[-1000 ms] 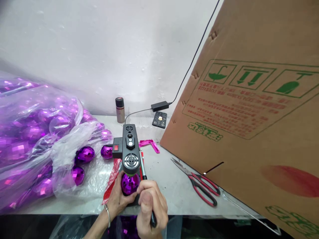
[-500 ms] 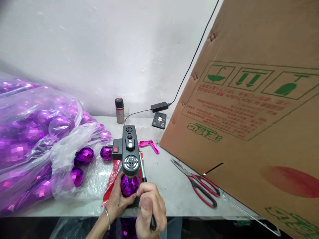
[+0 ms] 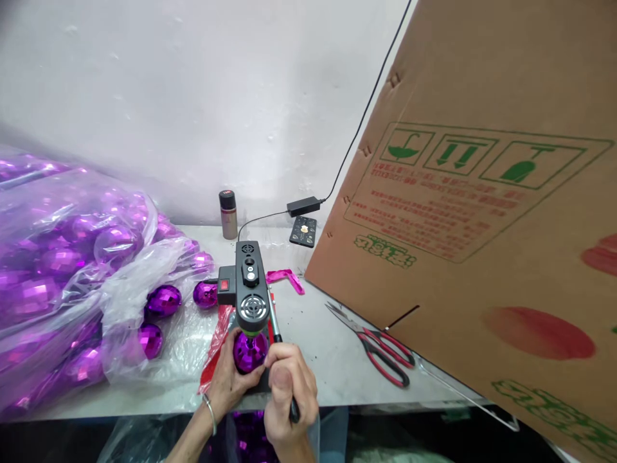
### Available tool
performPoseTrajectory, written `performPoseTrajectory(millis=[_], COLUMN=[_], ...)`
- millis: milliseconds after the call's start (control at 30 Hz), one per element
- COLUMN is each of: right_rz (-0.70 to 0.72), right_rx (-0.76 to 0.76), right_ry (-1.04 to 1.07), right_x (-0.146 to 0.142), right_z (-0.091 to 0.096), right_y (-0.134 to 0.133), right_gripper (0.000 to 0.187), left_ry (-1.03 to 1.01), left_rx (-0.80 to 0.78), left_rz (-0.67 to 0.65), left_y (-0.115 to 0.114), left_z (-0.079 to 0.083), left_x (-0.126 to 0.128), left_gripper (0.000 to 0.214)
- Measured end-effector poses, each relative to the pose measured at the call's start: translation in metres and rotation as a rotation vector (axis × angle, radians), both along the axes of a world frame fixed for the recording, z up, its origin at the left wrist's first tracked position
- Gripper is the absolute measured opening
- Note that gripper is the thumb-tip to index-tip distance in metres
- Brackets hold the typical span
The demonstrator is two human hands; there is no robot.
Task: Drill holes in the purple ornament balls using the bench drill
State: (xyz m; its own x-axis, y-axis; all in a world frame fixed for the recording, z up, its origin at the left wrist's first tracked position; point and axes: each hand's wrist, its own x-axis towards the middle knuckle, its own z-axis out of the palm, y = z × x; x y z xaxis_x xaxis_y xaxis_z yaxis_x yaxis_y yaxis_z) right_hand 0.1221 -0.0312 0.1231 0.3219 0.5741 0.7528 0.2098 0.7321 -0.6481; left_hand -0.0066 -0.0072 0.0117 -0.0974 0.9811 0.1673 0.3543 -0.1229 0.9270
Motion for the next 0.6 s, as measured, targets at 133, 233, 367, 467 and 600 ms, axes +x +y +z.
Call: performPoseTrajectory(millis=[133, 233, 367, 467, 600], right_rz=[0.003, -0.005, -0.009, -0.014, -0.027], right_rx=[0.012, 0.005, -0.006, 0.004, 0.025], right_ry=[-0.012, -0.010, -0.007, 0.000, 0.016], right_x=[-0.0003, -0.0001, 0.0000, -0.0012, -0.0036], right_z=[0.0041, 0.0043, 0.0016, 0.0004, -0.0003], right_y=[0.0004, -0.0004, -0.0014, -0.0003, 0.0023], right_gripper=[0.036, 0.036, 0.035, 0.036, 0.037], left_ry=[0.001, 0.014, 0.012, 0.009, 0.020], left_rx=[0.019, 0.021, 0.023, 0.034, 0.038], left_rz=[0.004, 0.006, 0.009, 0.007, 0.001], left_y=[0.0007, 0.0014, 0.0029, 0.0028, 0.0017], left_z=[0.0017, 0.0026, 0.0032, 0.0038, 0.0037], left_x=[-0.0003, -0.0007, -0.0009, -0.0006, -0.0001], left_gripper=[0.080, 0.080, 0.081, 0.080, 0.079])
